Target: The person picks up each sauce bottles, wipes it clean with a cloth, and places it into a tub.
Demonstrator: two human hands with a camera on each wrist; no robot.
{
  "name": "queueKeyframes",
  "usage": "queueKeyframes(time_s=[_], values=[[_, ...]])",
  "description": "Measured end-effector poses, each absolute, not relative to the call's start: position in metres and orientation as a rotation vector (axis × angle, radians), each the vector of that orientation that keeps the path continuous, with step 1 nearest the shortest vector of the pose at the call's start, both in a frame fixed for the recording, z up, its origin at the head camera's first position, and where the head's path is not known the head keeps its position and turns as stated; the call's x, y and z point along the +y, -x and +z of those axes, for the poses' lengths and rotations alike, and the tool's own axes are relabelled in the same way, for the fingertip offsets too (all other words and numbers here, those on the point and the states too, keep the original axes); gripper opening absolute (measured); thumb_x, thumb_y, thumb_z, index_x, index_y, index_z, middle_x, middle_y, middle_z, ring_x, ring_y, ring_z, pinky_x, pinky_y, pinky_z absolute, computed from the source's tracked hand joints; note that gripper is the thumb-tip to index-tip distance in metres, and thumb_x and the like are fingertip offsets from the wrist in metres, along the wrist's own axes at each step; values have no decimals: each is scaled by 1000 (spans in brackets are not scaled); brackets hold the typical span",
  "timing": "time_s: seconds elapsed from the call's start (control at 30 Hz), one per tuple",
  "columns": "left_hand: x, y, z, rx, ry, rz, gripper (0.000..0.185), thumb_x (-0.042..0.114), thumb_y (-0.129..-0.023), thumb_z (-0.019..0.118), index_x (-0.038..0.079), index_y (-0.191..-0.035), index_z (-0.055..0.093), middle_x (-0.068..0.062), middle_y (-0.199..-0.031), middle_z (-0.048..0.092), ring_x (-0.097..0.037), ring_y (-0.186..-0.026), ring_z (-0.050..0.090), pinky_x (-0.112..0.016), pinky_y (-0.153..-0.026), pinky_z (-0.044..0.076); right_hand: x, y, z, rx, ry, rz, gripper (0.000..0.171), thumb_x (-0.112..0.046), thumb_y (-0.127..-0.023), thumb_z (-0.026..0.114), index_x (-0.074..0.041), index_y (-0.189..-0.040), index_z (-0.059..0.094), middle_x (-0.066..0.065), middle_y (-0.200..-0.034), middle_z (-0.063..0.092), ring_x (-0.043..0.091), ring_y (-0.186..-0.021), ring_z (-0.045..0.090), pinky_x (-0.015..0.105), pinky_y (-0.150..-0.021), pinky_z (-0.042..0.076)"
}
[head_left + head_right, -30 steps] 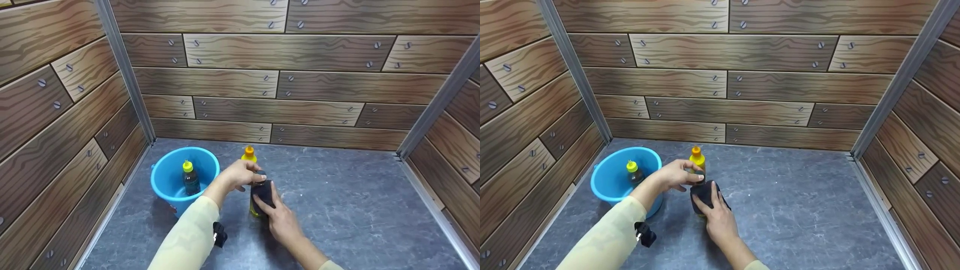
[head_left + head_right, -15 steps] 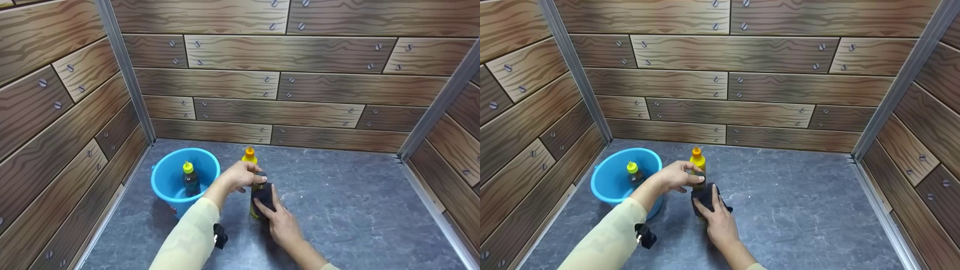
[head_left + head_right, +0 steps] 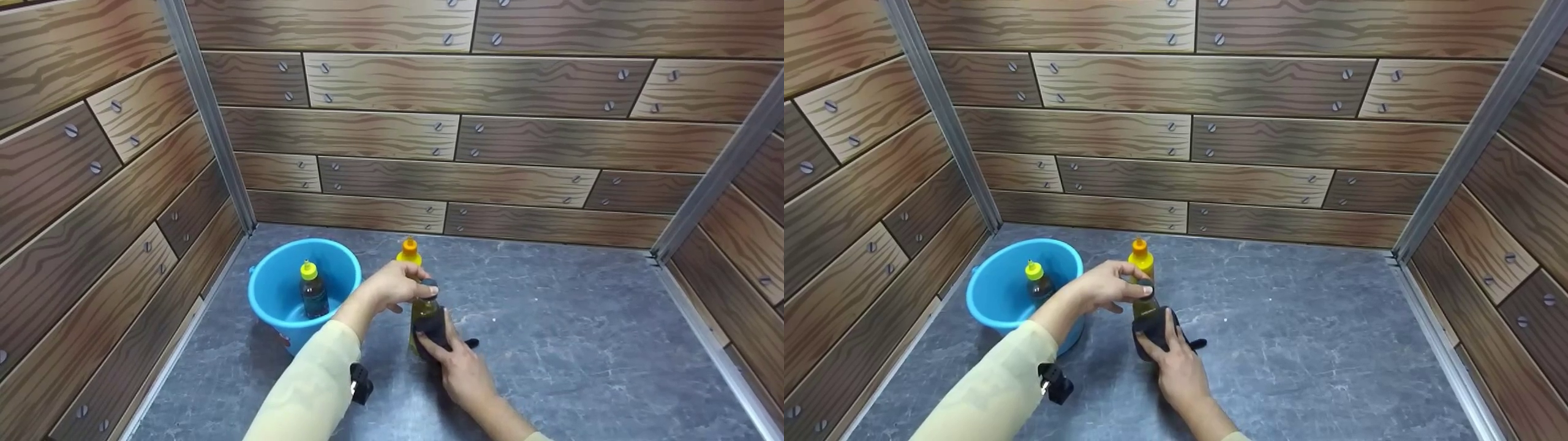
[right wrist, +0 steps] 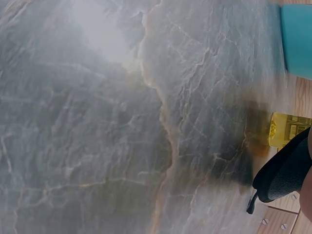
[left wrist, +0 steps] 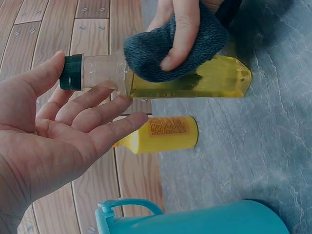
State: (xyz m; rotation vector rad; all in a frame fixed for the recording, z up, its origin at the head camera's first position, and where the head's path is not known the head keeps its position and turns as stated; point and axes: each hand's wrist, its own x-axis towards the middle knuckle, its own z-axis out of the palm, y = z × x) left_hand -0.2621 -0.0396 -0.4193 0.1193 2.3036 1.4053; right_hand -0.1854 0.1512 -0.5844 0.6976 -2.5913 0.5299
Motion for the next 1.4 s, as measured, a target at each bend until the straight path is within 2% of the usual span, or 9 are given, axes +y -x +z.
queueKeyframes(time_s=[0.2,0.37,0.6,0.87,1.17,1.4], values=[[-40,262,-419,2305,-135,1405,22,30,-99,79,18,-117,76,-6,-123,68,-30,-113,71,-62,-97,55,151,185,-586,-2607,-693,524,70,6,-87,75,-35,-143,68,31,-164,36,45,-107,70,50,-67,61],[-41,262,-419,2303,-130,1402,22,31,-99,79,18,-116,76,-5,-123,68,-30,-113,71,-61,-96,56,152,184,-588,-2606,-708,524,66,5,-89,75,-34,-142,70,31,-162,38,46,-116,67,50,-68,61],[-39,262,-420,2304,-101,1415,19,29,-99,79,18,-115,76,-7,-126,67,-33,-115,69,-61,-96,55,154,182,-596,-2583,-748,501,65,5,-87,75,-33,-139,72,32,-159,43,48,-129,60,54,-79,61],[-38,262,-421,2298,-93,1429,17,27,-99,79,18,-114,76,-7,-125,68,-34,-116,68,-63,-97,54,157,180,-599,-2724,-765,450,69,6,-85,73,-35,-141,71,32,-159,43,56,-127,59,62,-82,59],[-39,261,-420,2305,-117,1434,16,27,-99,79,17,-111,76,-6,-120,69,-33,-114,69,-64,-95,54,158,179,-598,-2796,-758,327,74,8,-80,76,-38,-138,72,27,-156,49,59,-117,63,62,-73,60],[-40,260,-420,2304,-121,1435,16,27,-100,78,18,-113,76,-6,-119,69,-32,-113,69,-65,-97,53,156,177,-592,-2927,-694,207,63,-1,-89,75,-41,-137,72,21,-158,49,58,-123,60,61,-77,61]])
